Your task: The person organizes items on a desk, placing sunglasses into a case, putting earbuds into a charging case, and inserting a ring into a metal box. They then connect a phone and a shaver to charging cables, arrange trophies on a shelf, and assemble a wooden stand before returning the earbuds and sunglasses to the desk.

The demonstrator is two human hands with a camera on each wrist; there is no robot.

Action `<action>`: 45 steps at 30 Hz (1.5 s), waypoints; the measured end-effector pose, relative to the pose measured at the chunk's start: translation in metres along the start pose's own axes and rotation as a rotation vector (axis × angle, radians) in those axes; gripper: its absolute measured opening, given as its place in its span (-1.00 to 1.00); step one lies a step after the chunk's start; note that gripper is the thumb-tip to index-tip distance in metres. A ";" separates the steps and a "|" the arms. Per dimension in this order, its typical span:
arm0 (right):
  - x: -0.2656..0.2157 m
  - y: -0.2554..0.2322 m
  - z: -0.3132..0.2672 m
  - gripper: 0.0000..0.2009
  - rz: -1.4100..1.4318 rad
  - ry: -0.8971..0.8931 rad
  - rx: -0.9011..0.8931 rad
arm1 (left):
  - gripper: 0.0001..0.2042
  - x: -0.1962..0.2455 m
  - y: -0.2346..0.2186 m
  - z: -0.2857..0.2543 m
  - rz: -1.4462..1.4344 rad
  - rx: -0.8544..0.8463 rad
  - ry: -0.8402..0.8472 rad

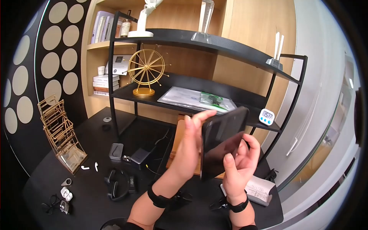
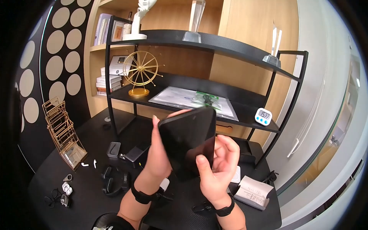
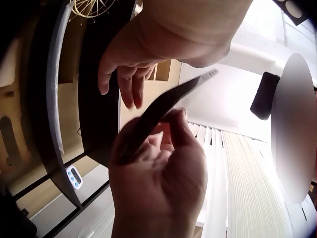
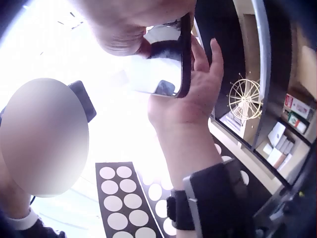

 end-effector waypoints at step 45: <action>0.077 -0.038 -0.014 -0.34 1.632 0.673 0.001 | -0.44 -0.065 0.061 -0.043 1.331 -0.092 0.751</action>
Point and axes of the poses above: each hand's wrist, its own z-axis towards the middle knuckle, its own y-axis out of the palm, x = y × z, the point moved 7 cm from there along z, towards the middle knuckle, and after that the axes turned 3 degrees about -y, right-handed, at the moved point
